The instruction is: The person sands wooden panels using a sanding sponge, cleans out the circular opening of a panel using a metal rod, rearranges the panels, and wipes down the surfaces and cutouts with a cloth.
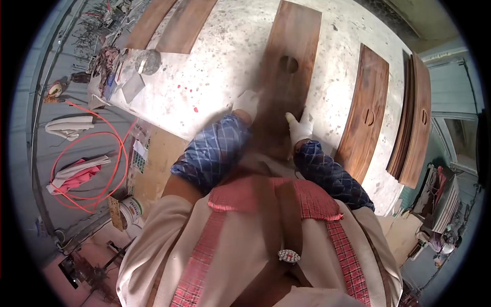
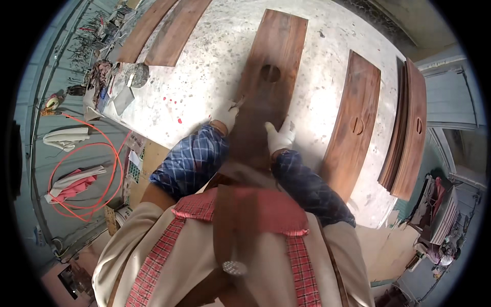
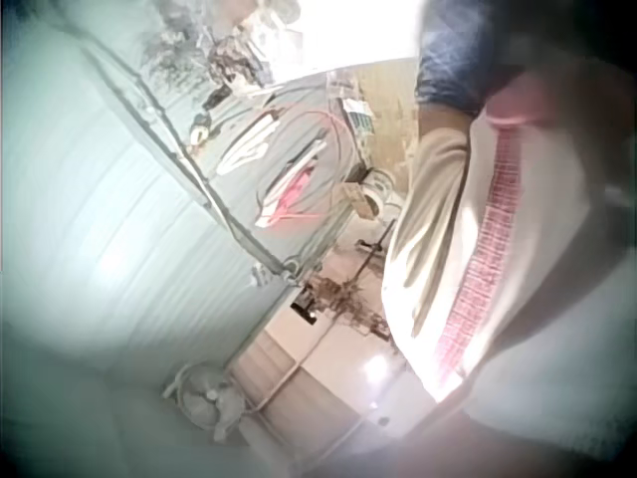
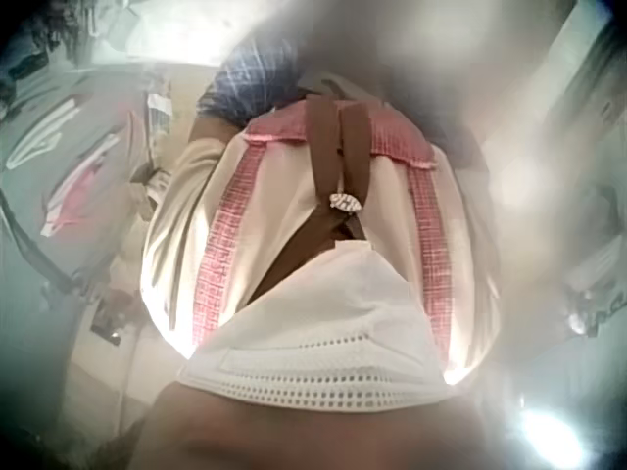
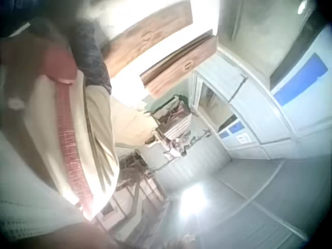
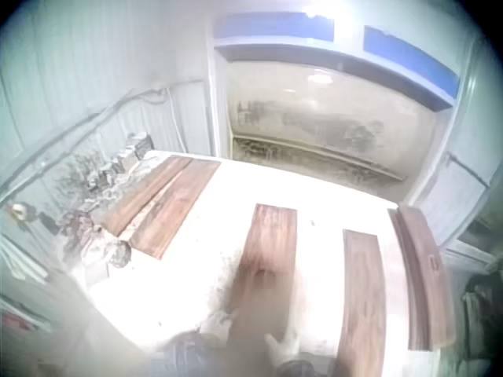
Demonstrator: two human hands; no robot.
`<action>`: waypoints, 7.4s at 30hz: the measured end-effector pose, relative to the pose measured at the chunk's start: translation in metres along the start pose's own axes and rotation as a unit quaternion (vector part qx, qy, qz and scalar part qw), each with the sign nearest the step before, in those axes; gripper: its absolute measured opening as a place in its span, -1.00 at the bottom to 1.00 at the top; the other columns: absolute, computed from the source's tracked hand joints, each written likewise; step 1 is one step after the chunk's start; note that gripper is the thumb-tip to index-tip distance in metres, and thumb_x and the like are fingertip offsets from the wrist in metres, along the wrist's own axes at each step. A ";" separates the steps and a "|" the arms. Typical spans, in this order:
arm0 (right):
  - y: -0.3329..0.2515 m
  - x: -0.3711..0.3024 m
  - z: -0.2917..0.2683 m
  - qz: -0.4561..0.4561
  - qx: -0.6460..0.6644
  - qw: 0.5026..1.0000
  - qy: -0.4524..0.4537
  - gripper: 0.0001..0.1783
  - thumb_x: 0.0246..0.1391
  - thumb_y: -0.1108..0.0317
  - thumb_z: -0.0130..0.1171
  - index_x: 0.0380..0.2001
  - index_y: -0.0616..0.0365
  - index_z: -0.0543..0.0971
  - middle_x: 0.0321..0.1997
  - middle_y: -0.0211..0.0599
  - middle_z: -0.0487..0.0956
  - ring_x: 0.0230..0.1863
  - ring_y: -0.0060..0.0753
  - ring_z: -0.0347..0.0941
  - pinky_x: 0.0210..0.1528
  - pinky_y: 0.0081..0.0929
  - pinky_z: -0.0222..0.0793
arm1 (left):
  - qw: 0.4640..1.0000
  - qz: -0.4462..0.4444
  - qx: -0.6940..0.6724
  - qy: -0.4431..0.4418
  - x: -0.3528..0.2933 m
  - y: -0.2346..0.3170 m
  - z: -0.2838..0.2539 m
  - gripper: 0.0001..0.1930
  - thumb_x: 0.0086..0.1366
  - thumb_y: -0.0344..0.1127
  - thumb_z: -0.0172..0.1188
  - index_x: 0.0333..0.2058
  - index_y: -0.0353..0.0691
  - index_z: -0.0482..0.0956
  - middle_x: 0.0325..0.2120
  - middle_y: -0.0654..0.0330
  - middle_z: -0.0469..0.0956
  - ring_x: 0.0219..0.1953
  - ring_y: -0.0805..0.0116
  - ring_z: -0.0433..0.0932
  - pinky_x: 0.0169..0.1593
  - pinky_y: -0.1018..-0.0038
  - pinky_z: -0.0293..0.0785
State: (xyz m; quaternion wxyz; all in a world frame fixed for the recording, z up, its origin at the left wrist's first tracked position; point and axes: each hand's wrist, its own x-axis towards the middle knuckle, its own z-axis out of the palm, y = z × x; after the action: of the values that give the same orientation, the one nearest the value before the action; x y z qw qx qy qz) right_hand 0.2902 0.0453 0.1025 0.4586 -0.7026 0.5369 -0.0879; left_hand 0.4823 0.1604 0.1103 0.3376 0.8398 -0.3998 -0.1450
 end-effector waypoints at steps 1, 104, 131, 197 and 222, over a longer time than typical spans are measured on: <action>-0.005 -0.018 0.004 0.006 0.016 1.000 -0.013 -0.04 0.08 -0.06 0.29 0.39 0.29 0.19 0.41 0.23 0.23 0.45 0.21 0.08 0.46 -0.18 0.03 | 0.999 -0.033 0.026 -0.018 -0.010 0.015 -0.012 -0.76 0.27 -0.27 0.19 -0.15 -0.25 0.64 -0.29 -0.07 0.64 -0.22 -0.07 0.63 -0.12 0.18 0.50; -0.034 0.107 -0.008 -0.498 -0.307 0.807 0.081 -0.38 0.14 -0.06 0.16 0.19 0.02 0.49 0.31 -0.16 0.40 0.30 0.09 0.27 0.36 0.07 0.13 | 0.958 -0.285 0.024 0.026 -0.001 0.057 0.040 -0.81 0.40 -0.22 0.07 -0.15 -0.19 0.51 -0.31 -0.12 0.64 -0.15 -0.21 0.58 -0.05 0.12 0.49; -0.027 0.110 -0.008 -0.514 -0.298 0.799 0.091 -0.41 0.12 -0.03 0.19 0.15 0.03 0.52 0.29 -0.14 0.41 0.28 0.14 0.29 0.32 0.11 0.18 | 0.960 0.053 0.075 -0.265 0.029 0.009 -0.025 -0.85 0.29 -0.28 0.14 -0.22 -0.08 0.63 -0.39 0.01 0.62 -0.31 -0.01 0.61 -0.20 0.23 0.54; -0.029 0.108 -0.010 -0.498 -0.294 0.815 0.045 -0.33 0.14 -0.04 0.14 0.26 0.01 0.38 0.35 -0.17 0.29 0.37 0.13 0.15 0.38 0.14 0.05 | 0.978 -0.007 0.083 -0.189 0.013 0.034 -0.020 -0.85 0.31 -0.28 0.18 -0.18 -0.09 0.60 -0.33 -0.03 0.63 -0.23 -0.08 0.60 -0.12 0.20 0.51; -0.069 -0.019 -0.020 -0.125 0.147 0.927 -0.320 -0.49 0.40 0.20 -0.03 0.30 0.24 0.34 0.17 -0.14 0.47 0.17 -0.28 0.37 0.20 -0.41 0.30 | 0.894 -0.290 -0.264 0.218 -0.074 0.097 -0.003 -0.80 0.35 -0.29 0.15 -0.13 -0.23 0.53 -0.24 -0.14 0.61 -0.14 -0.10 0.60 -0.07 0.18 0.50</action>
State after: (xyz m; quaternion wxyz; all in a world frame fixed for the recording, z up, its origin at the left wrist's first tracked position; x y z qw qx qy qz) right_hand 0.3164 0.0505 0.1716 0.6897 -0.6794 0.2502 0.0073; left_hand 0.3805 0.1747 0.1767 0.5687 0.8088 -0.0021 -0.1500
